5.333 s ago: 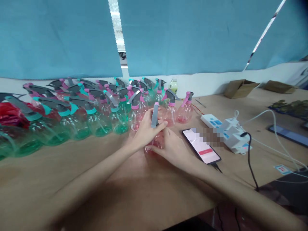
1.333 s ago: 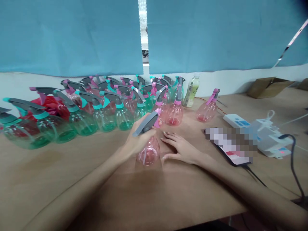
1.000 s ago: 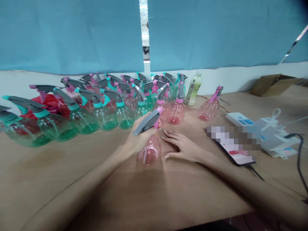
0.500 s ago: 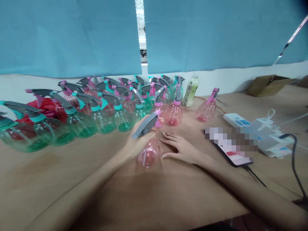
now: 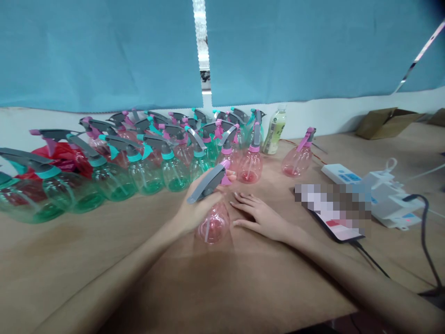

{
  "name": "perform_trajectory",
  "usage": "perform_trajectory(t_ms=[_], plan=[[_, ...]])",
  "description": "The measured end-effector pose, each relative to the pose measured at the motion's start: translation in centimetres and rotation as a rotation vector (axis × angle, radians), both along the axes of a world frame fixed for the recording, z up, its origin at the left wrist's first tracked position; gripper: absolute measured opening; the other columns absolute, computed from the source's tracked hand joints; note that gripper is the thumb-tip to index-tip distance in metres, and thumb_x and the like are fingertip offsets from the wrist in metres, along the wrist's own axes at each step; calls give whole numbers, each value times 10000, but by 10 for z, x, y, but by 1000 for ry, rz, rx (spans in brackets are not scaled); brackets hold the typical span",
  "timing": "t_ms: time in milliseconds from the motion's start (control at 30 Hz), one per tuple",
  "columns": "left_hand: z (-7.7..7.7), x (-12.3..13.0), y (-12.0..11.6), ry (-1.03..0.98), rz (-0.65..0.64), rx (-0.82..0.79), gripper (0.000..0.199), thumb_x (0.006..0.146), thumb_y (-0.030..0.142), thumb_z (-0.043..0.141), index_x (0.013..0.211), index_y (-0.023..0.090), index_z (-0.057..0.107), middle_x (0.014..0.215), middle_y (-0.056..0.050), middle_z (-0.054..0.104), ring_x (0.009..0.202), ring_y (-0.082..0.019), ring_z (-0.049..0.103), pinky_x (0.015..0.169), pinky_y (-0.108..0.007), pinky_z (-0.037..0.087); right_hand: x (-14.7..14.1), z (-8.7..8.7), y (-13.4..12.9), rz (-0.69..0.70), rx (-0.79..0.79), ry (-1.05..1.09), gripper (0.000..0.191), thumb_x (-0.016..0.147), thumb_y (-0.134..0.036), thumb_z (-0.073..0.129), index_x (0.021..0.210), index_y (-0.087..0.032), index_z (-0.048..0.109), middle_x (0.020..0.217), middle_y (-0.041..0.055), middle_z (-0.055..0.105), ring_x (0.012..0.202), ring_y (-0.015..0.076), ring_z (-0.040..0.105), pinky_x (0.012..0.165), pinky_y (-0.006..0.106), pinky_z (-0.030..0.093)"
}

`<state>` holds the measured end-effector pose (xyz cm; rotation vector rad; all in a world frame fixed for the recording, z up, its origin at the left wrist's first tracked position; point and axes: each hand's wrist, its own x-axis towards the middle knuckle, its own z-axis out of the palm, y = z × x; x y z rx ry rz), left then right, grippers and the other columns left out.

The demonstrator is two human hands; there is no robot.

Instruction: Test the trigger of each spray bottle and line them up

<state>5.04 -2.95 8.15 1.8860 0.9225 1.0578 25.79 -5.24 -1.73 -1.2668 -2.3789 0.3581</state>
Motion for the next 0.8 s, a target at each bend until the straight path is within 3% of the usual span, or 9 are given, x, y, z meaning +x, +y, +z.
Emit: perform_trajectory(t_ms=[200,467,600,800], plan=[[-1,-1,-1,-23,18,-32,152,697,194,553,841,220,592,757,7,615,721,-173,577,667,-288,460,-1,1,0,-6,-12,-16,686,879,-632,432,1382,-169,480,1463,141,428,1397,279,314,1142,504,255],[1,1,-1,-32,-2,-22,215,690,165,544,883,200,633,801,-6,615,745,-174,568,763,-327,468,0,2,-1,-5,-7,20,649,877,-624,448,1369,-202,499,1462,126,433,1390,284,329,1134,523,263],[2,2,-1,-11,15,-24,149,675,177,543,801,185,622,725,7,568,664,-150,515,673,-300,439,0,1,-1,-1,-5,18,643,881,-615,450,1372,-203,494,1468,125,424,1392,278,326,1137,520,261],[4,2,-2,-60,-36,-50,130,656,169,531,769,176,594,790,-14,612,760,-177,572,722,-315,452,1,-2,0,1,4,32,617,884,-602,458,1379,-235,486,1483,107,402,1392,286,323,1130,541,264]])
